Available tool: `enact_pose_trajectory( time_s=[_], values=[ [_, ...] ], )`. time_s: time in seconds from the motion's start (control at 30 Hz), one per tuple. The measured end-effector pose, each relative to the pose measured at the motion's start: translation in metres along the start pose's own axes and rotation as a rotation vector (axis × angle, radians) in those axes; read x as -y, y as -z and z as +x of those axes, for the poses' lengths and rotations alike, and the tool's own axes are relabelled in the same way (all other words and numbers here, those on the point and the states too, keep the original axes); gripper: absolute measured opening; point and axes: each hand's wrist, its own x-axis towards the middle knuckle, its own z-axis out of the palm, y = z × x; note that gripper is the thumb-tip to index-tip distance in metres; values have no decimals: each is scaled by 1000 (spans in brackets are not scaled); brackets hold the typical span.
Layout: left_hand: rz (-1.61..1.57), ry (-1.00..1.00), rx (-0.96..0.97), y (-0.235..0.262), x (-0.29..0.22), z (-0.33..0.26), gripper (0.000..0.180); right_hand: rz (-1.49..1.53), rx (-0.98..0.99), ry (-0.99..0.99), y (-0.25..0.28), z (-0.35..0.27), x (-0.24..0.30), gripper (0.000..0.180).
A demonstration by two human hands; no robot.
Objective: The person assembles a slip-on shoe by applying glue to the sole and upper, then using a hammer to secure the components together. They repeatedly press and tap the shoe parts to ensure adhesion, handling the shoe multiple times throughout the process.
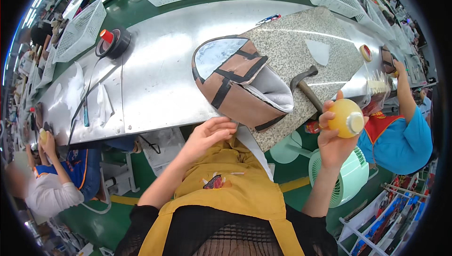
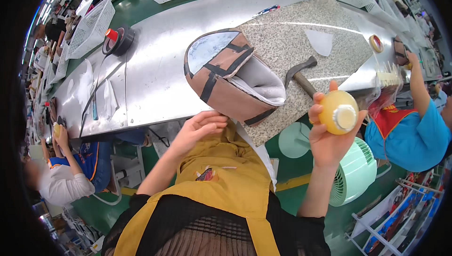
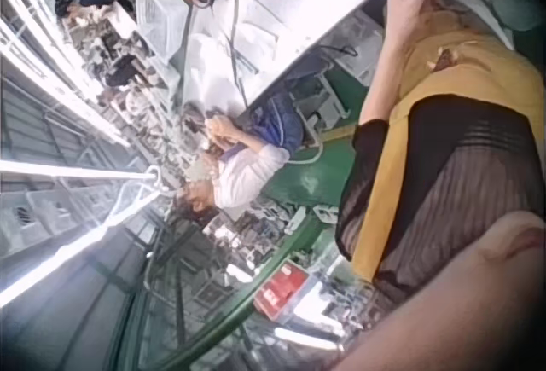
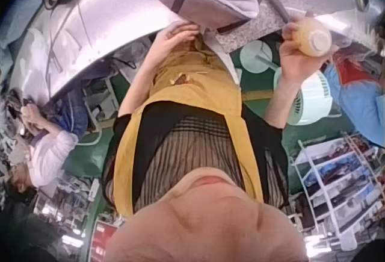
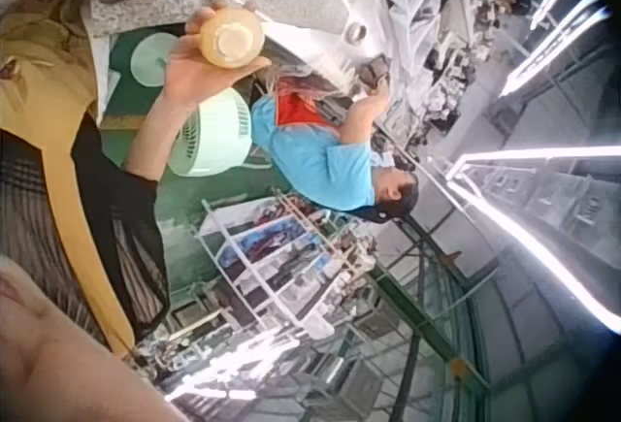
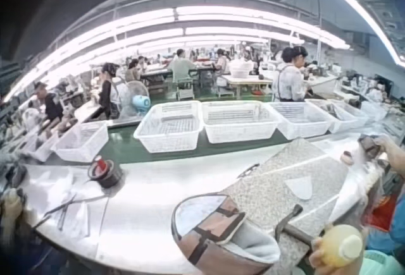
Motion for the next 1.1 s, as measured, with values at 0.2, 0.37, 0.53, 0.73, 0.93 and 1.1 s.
enact_pose_trajectory(
  time_s=[0.2,0.37,0.53,0.73,0.93,1.1],
  values=[
    [-555,-37,41,-34,11,33,45,-187,-23,44,-9,-1,-13,87],
    [-635,-144,-6,-63,-9,54,44,-727,-139,171,-15,-3,-15,92],
    [-392,-254,-81,-67,-17,60,40,-1635,-167,479,-31,6,-29,88],
    [-241,-288,-129,-70,-19,62,38,-2160,-46,429,-39,36,-26,78],
    [-228,-335,-97,-70,-19,64,37,-2351,155,392,-38,64,-30,72],
    [-265,-313,-146,-65,-11,63,38,-2594,137,458,-35,66,-23,72]
  ],
)
